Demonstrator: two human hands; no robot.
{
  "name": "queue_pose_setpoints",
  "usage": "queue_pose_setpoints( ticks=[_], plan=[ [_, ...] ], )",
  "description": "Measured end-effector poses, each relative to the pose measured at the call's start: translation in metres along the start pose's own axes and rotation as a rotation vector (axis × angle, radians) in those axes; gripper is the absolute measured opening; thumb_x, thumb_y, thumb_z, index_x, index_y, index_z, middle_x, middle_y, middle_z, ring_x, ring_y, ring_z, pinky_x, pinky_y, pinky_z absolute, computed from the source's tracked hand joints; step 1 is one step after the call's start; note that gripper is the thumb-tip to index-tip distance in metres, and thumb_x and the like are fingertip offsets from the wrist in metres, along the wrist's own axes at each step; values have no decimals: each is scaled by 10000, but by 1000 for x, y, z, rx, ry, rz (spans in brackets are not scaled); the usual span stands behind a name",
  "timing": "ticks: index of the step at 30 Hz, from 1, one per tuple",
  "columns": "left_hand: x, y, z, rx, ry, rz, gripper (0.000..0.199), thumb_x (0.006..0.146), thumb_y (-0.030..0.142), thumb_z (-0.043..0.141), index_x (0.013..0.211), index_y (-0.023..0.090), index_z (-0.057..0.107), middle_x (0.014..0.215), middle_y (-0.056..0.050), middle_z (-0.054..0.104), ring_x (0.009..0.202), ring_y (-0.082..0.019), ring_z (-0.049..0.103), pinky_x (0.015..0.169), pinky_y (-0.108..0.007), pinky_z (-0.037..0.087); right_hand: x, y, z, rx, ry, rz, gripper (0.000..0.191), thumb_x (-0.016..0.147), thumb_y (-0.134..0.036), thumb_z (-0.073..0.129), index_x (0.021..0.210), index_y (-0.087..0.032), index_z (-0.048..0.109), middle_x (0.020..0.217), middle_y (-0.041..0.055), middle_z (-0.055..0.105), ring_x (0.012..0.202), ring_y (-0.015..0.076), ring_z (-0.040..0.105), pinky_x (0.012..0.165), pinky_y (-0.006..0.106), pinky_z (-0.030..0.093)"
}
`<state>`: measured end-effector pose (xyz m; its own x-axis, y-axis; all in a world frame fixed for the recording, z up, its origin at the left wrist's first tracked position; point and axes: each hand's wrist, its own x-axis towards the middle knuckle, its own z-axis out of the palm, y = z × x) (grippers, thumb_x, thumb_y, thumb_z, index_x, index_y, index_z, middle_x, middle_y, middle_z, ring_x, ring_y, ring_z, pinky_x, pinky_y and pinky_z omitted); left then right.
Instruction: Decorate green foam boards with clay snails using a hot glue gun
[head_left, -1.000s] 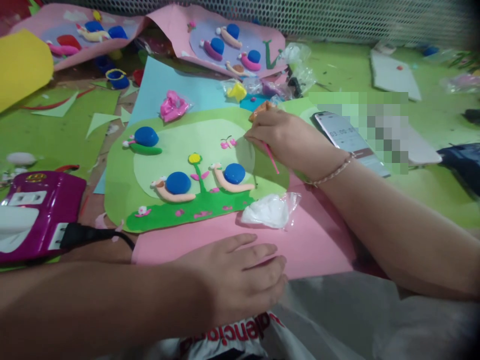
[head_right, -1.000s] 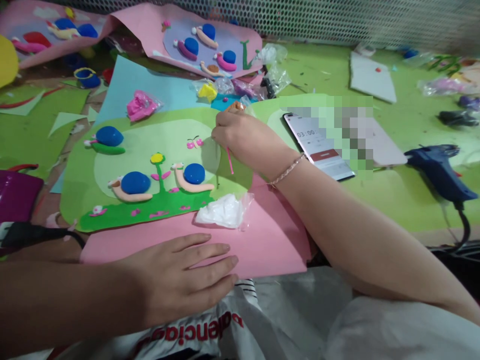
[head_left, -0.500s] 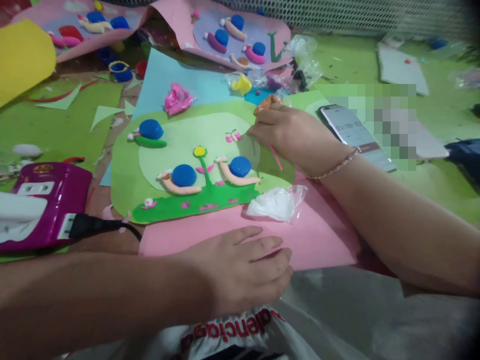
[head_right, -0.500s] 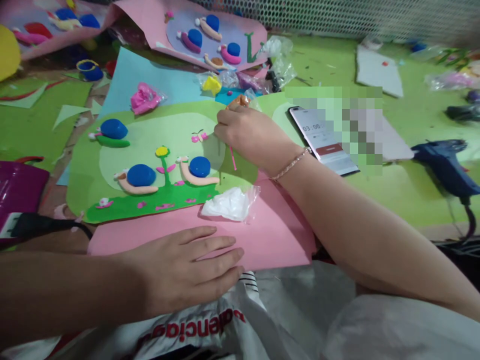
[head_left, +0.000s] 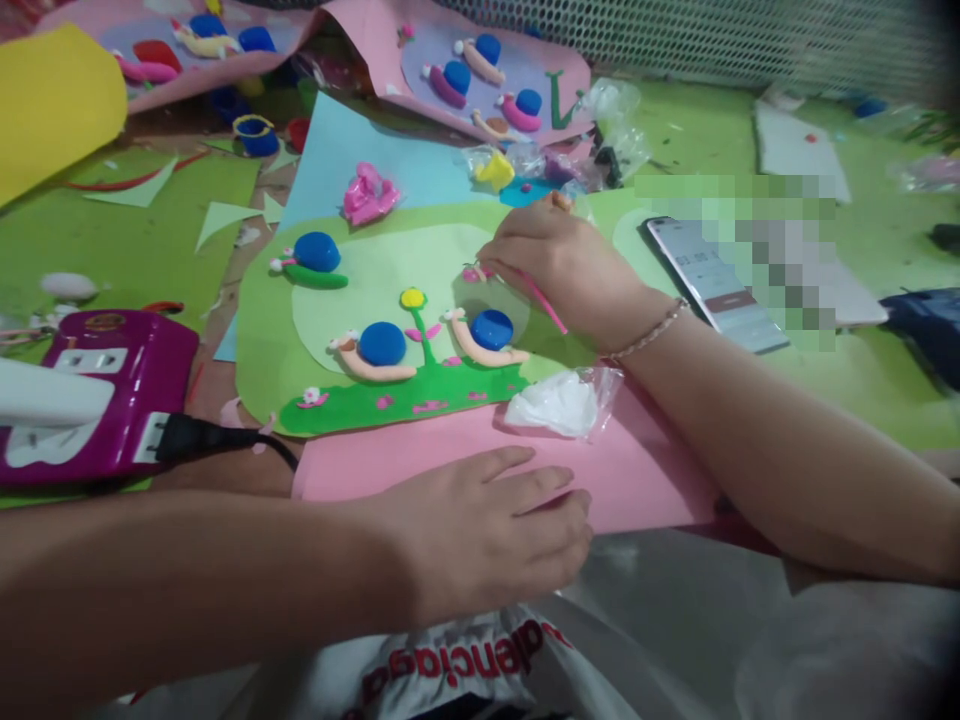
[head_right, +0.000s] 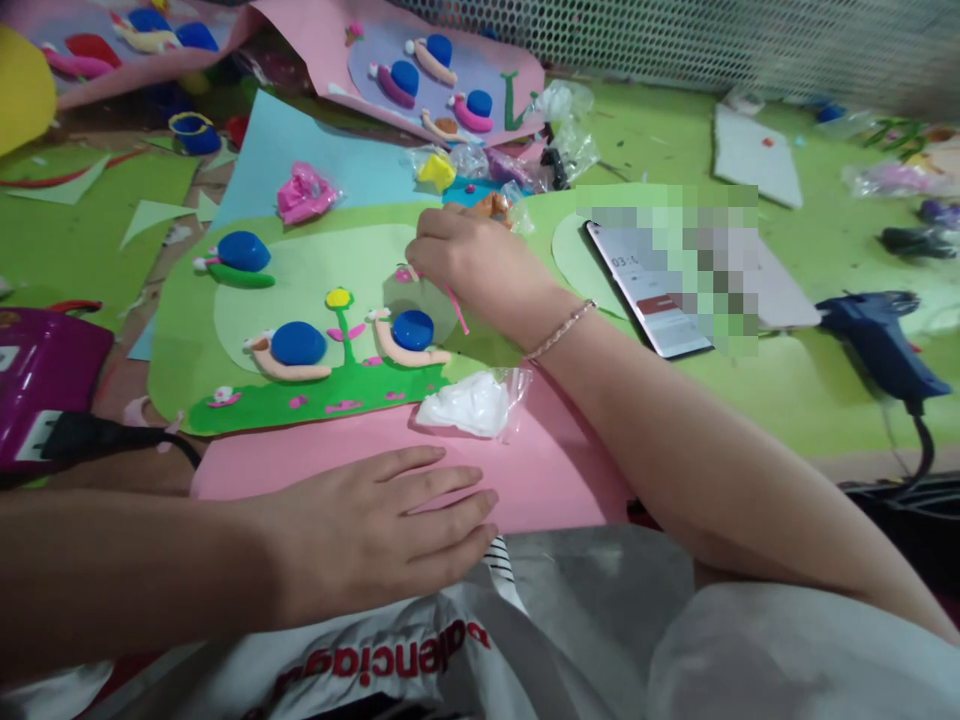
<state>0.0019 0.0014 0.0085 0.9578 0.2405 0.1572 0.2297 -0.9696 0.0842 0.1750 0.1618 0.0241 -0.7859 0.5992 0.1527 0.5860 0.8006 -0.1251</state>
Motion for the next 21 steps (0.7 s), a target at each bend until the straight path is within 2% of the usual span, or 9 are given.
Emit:
queue_pose_setpoints(
  ticks=[3, 8, 14, 17, 21],
  plan=[
    [0, -2, 0, -13, 23, 11, 353, 948, 197, 421, 1275, 219, 554, 1376, -36, 520, 1249, -204, 464, 1035, -372, 356, 4, -2, 5, -106, 20, 57, 440, 967, -316, 227, 981, -250, 661, 1003, 98, 605, 954, 237, 522, 871, 398, 383],
    [-1, -4, -1, -20, 33, 42, 356, 948, 191, 417, 1277, 209, 552, 1375, -45, 523, 1249, -211, 470, 1016, -362, 373, 6, -8, 3, -287, -56, 40, 496, 977, -260, 172, 1007, -197, 663, 1040, 124, 615, 944, 244, 528, 868, 412, 410],
    [-1, -3, 0, -11, 43, 38, 359, 954, 192, 403, 1281, 208, 549, 1372, -39, 524, 1254, -212, 468, 1015, -370, 383, 7, -15, -2, -292, -125, 28, 437, 978, -220, 214, 1096, -199, 634, 1110, 124, 597, 1006, 255, 528, 874, 409, 429],
    [-1, -3, 0, -16, 45, 31, 346, 939, 206, 446, 1266, 211, 558, 1368, -48, 525, 1246, -211, 477, 1012, -365, 386, 8, -16, -2, -325, -177, 49, 459, 979, -218, 199, 1127, -147, 627, 1143, 159, 583, 1040, 281, 520, 874, 420, 431],
    [-1, -1, 1, -15, 48, 17, 342, 945, 213, 437, 1262, 227, 565, 1365, -36, 528, 1245, -202, 473, 1026, -361, 372, 8, -16, -3, -287, -162, 57, 440, 974, -249, 231, 1110, -163, 641, 1147, 160, 578, 1039, 280, 524, 893, 412, 425]
  ],
)
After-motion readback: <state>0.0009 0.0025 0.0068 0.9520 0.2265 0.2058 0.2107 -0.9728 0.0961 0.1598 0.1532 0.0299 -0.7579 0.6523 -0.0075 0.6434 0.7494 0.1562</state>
